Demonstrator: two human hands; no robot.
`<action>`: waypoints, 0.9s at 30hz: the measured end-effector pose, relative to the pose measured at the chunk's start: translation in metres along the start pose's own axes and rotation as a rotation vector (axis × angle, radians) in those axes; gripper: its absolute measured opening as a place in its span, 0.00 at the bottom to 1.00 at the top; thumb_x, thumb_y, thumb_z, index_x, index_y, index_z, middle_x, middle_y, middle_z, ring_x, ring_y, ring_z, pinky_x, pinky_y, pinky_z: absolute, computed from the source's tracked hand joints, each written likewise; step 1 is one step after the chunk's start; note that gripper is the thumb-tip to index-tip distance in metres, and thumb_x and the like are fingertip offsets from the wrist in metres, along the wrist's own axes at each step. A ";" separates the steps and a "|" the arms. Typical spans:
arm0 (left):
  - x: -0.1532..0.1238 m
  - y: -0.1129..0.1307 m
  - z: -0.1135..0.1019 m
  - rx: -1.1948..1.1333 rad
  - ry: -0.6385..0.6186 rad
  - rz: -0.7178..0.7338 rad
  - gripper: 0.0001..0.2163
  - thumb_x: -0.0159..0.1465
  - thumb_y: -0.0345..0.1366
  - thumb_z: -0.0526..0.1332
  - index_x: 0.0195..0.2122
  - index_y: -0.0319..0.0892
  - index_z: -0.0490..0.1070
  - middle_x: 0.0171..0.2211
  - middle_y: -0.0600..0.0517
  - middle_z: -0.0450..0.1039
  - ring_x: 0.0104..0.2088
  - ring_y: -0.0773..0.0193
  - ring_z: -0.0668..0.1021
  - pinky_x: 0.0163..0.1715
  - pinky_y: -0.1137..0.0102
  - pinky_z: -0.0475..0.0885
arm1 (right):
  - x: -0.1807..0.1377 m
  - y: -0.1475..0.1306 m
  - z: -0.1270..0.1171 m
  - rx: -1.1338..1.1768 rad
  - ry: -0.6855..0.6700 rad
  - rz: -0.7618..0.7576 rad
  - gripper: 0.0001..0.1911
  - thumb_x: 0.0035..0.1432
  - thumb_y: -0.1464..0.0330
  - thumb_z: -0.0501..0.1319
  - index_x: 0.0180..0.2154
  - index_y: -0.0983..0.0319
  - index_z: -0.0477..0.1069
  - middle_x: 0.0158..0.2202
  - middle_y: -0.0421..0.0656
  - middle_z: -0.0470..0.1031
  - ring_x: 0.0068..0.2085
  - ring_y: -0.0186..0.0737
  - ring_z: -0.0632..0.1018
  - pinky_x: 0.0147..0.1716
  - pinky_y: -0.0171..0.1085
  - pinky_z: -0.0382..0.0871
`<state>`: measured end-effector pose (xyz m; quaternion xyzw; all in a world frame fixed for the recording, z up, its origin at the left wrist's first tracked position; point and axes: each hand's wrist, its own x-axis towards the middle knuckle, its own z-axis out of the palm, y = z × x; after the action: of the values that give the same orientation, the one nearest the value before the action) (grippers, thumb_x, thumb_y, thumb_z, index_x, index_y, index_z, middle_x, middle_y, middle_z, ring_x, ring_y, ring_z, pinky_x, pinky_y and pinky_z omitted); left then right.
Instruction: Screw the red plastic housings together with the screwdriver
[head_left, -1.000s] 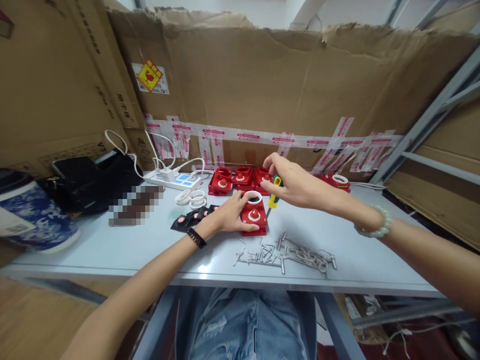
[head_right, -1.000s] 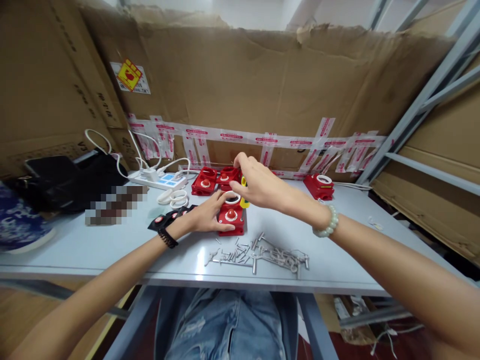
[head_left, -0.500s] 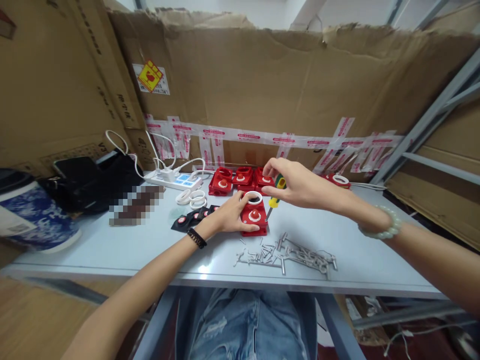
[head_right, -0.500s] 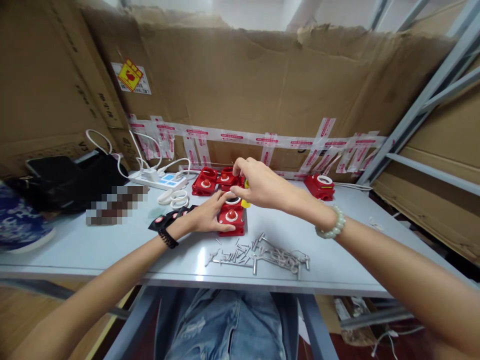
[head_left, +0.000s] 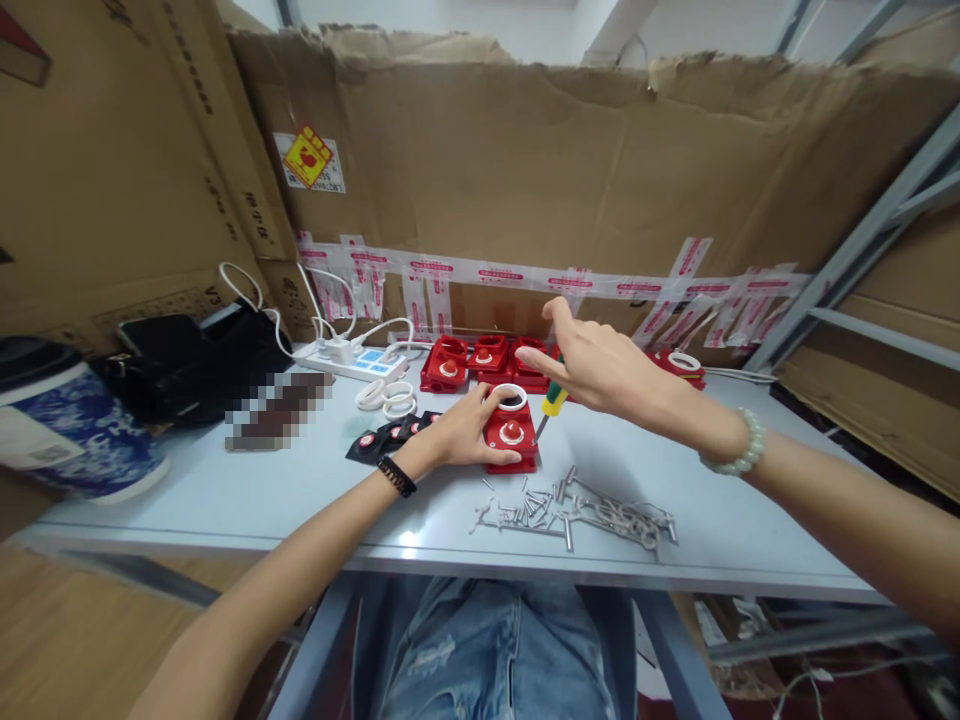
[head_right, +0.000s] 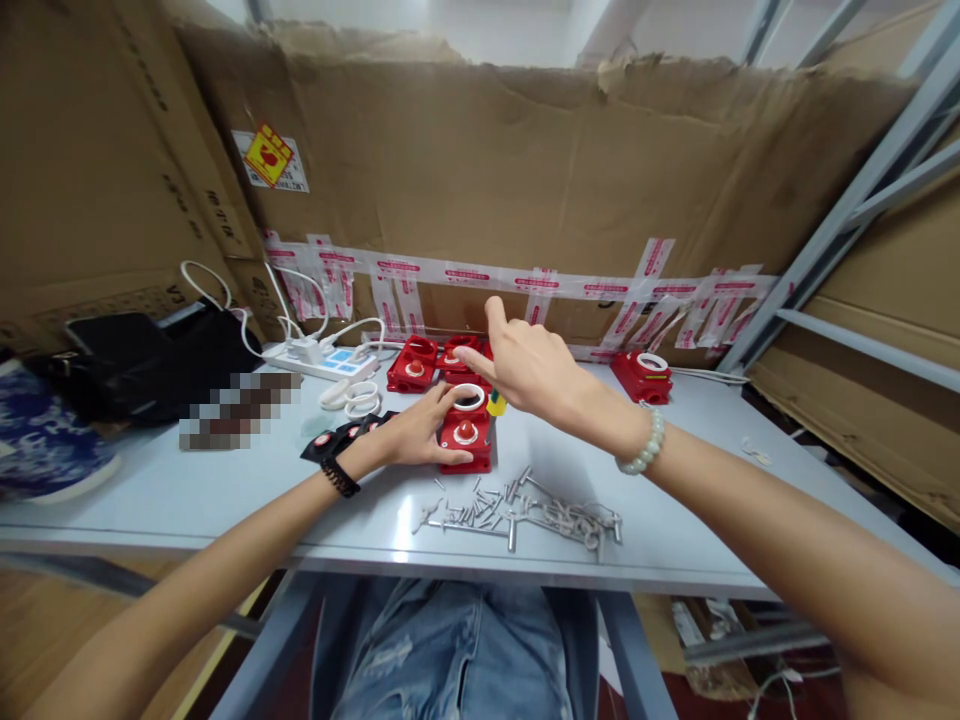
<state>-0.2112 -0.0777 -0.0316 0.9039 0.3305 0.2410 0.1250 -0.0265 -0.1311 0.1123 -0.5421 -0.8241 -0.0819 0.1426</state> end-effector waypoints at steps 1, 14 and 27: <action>0.000 0.000 0.000 -0.001 0.001 0.004 0.37 0.50 0.54 0.64 0.58 0.47 0.51 0.44 0.47 0.59 0.46 0.51 0.68 0.48 0.55 0.66 | 0.000 -0.001 -0.001 -0.061 -0.012 0.024 0.25 0.61 0.56 0.47 0.51 0.69 0.56 0.31 0.52 0.72 0.30 0.47 0.73 0.29 0.43 0.63; 0.000 0.002 -0.002 -0.019 0.002 -0.010 0.38 0.50 0.54 0.64 0.57 0.47 0.52 0.44 0.47 0.59 0.47 0.50 0.68 0.49 0.54 0.65 | -0.003 0.003 -0.008 0.129 -0.104 -0.083 0.13 0.55 0.60 0.56 0.39 0.62 0.60 0.34 0.47 0.71 0.32 0.42 0.70 0.29 0.39 0.61; 0.000 0.002 -0.002 0.005 -0.011 -0.008 0.37 0.50 0.55 0.64 0.57 0.46 0.52 0.44 0.47 0.58 0.47 0.51 0.68 0.49 0.55 0.65 | -0.003 0.003 -0.006 0.157 -0.074 -0.058 0.09 0.55 0.61 0.55 0.33 0.60 0.61 0.27 0.42 0.70 0.29 0.39 0.68 0.28 0.38 0.59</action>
<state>-0.2105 -0.0789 -0.0294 0.9042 0.3342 0.2345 0.1256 -0.0215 -0.1339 0.1171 -0.5076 -0.8482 -0.0009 0.1517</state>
